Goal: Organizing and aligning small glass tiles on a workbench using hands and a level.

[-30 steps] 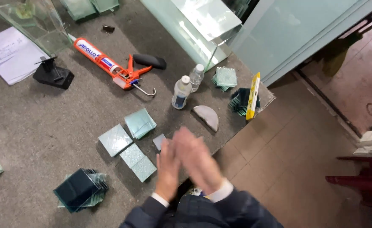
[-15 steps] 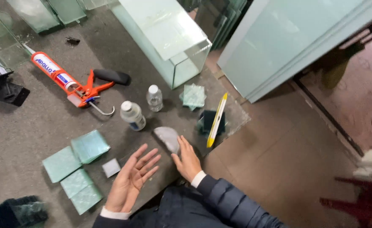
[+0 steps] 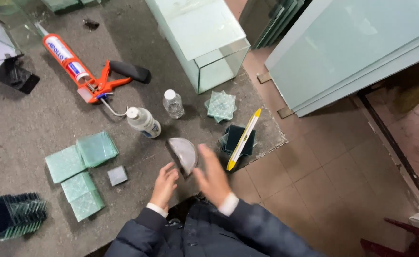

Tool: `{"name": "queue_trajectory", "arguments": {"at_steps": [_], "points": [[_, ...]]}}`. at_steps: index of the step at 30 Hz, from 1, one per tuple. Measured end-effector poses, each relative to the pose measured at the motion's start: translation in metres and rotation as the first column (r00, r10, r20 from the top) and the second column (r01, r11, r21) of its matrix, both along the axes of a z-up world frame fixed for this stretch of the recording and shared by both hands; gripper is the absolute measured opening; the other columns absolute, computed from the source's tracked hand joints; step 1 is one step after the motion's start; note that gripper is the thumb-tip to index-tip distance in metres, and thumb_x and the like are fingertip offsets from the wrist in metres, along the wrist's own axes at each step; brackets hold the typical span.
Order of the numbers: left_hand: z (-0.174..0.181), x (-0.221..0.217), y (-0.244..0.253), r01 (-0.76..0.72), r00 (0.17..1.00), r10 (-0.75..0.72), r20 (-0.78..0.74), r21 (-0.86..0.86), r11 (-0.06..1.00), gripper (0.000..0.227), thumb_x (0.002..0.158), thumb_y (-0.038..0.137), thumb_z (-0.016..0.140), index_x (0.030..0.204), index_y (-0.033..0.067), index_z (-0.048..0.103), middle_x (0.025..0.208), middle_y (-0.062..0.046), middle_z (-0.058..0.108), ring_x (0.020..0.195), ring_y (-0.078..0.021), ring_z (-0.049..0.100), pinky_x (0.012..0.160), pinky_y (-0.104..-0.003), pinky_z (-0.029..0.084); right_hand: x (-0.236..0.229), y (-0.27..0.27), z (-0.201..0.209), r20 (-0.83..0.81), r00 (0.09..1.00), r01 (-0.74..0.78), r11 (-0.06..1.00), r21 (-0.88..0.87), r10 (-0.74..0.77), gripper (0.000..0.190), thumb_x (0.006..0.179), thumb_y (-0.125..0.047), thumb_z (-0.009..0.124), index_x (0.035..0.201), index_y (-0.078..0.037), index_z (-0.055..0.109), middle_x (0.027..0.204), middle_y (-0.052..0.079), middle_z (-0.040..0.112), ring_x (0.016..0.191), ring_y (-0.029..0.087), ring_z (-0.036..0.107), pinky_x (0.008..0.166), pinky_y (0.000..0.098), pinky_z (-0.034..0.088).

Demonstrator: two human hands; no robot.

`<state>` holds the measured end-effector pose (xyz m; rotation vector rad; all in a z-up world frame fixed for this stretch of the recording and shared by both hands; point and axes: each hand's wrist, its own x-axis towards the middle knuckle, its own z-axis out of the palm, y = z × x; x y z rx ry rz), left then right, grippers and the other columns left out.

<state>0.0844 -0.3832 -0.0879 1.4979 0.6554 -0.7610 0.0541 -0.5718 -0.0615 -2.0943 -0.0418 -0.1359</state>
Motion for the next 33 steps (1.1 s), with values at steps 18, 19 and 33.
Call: {"name": "queue_trajectory", "arguments": {"at_steps": [18,19,33], "points": [[-0.01,0.003,-0.148,0.561,0.402,-0.833,0.38,0.616,0.552,0.062,0.099,0.053,0.07,0.138,0.0083,0.051,0.122,-0.02,0.074,0.116,-0.0446,0.075,0.103,-0.056,0.058,-0.045,-0.142,-0.07,-0.653,0.712,0.487,0.852,0.194,-0.258,0.028,0.113,-0.029,0.062,0.132,-0.013,0.074,0.112,0.019,0.084,0.097,0.025,0.084,0.075,0.0391,0.072],[-0.032,0.004,-0.152,0.558,0.404,-0.832,0.379,0.618,0.553,0.062,0.099,0.053,0.07,0.138,0.0083,0.051,0.122,-0.02,0.074,0.116,-0.0446,0.075,0.103,-0.056,0.058,-0.044,-0.144,-0.07,-0.652,0.714,0.484,0.853,0.196,-0.255,0.028,0.113,-0.029,0.062,0.132,-0.013,0.074,0.112,0.019,0.084,0.097,0.025,0.084,0.075,0.0391,0.072],[-0.074,0.017,-0.164,0.184,0.214,-0.854,0.474,0.839,0.512,0.029,0.101,0.042,0.059,0.091,0.0152,0.064,0.075,-0.011,0.072,0.076,-0.0413,0.078,0.087,-0.052,0.051,-0.017,-0.172,-0.008,-0.414,0.809,0.476,0.878,0.048,-0.416,0.023,0.108,-0.013,0.067,0.129,-0.005,0.075,0.107,0.02,0.082,0.087,0.023,0.08,0.073,0.0333,0.068]]}}
